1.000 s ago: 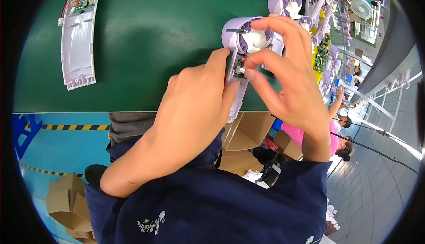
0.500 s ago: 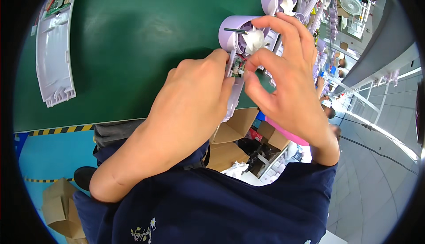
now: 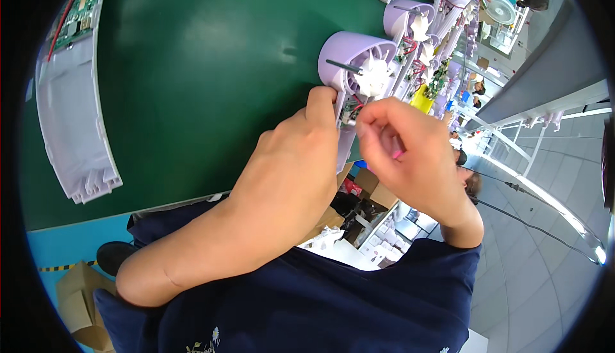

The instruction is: Assembling portable electronic fans on an assembly line.

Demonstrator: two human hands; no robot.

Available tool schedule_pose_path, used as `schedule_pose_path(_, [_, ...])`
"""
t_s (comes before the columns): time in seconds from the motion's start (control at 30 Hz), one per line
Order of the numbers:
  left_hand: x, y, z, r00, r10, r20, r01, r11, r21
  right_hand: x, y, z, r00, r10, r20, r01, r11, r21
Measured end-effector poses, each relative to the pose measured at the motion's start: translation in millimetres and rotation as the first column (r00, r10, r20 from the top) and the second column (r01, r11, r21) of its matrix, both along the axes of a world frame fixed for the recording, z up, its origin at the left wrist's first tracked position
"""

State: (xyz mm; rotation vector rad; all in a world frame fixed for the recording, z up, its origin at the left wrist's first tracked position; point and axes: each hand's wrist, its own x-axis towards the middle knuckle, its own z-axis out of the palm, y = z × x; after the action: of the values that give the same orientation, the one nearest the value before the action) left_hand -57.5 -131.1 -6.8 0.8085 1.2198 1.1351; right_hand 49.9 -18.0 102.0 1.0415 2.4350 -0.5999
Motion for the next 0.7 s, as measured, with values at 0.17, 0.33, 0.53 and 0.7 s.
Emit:
schedule_pose_path(0.17, [6,-4,-2,0.998,0.027,-0.054,-0.026,0.999,0.03,5,-1,-2,0.996,0.087,-0.002,-0.087,0.996,0.025])
schedule_pose_path(0.33, [7,-5,-3,0.999,0.045,-0.028,-0.044,0.999,0.027,-2,2,0,0.998,0.051,0.04,-0.051,0.999,-0.009])
schedule_pose_path(0.53, [6,0,-5,0.999,0.008,-0.041,-0.005,0.997,0.073,-2,0,-5,0.996,0.077,0.048,-0.08,0.996,0.045])
schedule_pose_path(0.7, [5,-1,-5,0.997,0.04,-0.061,-0.034,0.994,0.104,-8,-3,-3,0.973,0.159,0.169,-0.182,0.975,0.129])
